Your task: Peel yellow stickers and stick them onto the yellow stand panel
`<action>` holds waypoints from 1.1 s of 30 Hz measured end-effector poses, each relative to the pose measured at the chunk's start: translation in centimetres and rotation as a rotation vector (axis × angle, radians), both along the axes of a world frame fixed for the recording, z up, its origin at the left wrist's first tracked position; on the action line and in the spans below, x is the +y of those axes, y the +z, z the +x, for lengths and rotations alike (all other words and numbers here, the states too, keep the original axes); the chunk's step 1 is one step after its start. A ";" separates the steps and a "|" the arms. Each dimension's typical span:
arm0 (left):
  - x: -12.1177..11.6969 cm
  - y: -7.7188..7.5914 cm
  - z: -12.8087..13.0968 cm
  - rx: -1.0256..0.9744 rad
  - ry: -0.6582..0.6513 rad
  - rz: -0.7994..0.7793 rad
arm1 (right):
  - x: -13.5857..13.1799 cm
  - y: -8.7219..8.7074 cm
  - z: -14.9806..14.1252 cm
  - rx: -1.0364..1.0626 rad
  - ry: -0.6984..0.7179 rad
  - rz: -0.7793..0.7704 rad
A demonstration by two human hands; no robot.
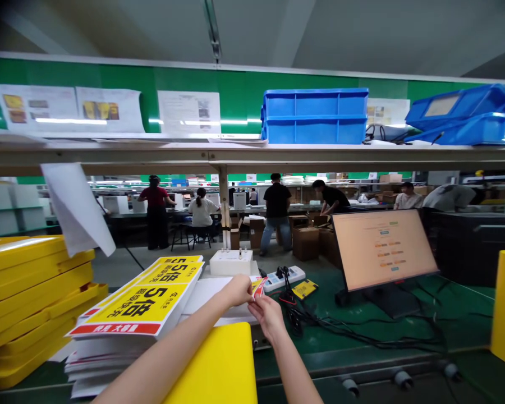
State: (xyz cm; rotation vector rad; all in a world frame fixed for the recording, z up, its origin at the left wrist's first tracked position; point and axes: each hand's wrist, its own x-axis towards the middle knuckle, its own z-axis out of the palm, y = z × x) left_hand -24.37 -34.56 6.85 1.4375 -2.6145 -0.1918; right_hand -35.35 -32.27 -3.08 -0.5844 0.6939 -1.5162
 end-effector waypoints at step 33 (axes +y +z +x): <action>-1.5 -0.6 0.8 0.263 0.187 0.503 | 0.2 -1.0 -0.6 0.024 0.057 0.021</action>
